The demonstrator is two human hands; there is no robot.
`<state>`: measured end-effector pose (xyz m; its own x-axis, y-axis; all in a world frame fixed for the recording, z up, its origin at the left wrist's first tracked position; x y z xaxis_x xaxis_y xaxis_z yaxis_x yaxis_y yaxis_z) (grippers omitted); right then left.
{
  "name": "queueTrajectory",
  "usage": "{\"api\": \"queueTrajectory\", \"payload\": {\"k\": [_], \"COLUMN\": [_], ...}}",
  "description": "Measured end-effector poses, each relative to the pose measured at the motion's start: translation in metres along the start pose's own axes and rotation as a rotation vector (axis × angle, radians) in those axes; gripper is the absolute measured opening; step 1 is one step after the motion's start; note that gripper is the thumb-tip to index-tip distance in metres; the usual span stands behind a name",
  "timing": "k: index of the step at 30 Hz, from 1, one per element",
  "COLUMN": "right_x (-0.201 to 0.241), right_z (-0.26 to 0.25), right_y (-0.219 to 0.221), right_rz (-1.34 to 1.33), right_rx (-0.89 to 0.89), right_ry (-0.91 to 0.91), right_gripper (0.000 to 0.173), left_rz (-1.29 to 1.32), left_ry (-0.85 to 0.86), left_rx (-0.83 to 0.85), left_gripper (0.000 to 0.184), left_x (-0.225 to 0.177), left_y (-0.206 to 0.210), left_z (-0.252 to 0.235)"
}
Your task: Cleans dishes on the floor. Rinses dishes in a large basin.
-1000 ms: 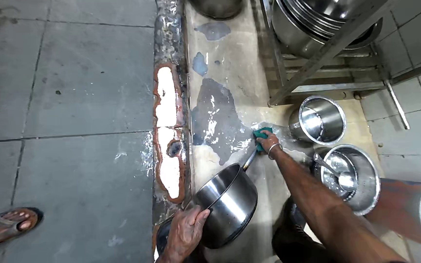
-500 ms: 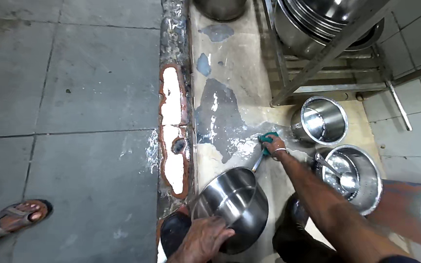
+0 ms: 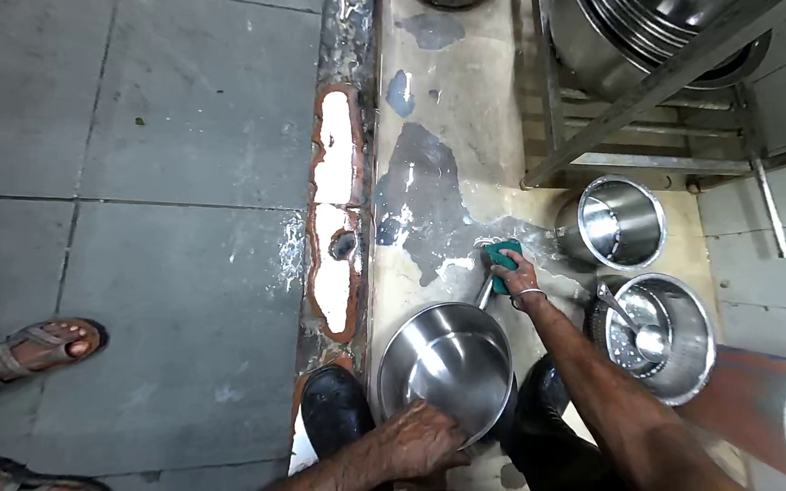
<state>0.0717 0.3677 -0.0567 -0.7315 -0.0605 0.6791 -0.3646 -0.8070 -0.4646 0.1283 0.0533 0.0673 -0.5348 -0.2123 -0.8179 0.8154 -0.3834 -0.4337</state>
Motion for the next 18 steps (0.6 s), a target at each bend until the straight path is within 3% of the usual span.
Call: {"api": "queueTrajectory", "payload": {"k": [4,10,16,18], "right_x": [0.016,0.045,0.076,0.083], "right_z": [0.006,0.019,0.025,0.044], "right_y": [0.016,0.006,0.003,0.006], "right_rz": [0.108,-0.266,-0.01,-0.073], "right_rx": [0.045,0.041,-0.053,-0.139], "right_ry": [-0.029,0.067,-0.249,-0.303], "right_gripper": [0.048,0.049,0.056,0.06], "left_rz": [-0.02,-0.099,-0.162,-0.117], "left_ry": [-0.026,-0.127,-0.28,-0.314], "left_rx": [0.04,0.029,0.072,0.064], "left_gripper": [0.047,0.041,0.029,0.03], "left_x": [-0.008,0.003,0.05,0.062], "left_y": [-0.01,-0.024,-0.024,-0.02], "left_z": [-0.012,-0.036,-0.039,-0.036]}}
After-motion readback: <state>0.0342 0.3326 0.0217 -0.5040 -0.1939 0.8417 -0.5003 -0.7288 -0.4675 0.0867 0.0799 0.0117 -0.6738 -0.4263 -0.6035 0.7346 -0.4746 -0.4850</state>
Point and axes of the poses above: each hand's wrist, its own z-axis away from the middle knuckle, its own y-axis out of the palm, x = y × z, the point moved 3 cm from there along -z, towards the middle knuckle, and after that the axes turned 1 degree about -y, right-handed, at the moved point
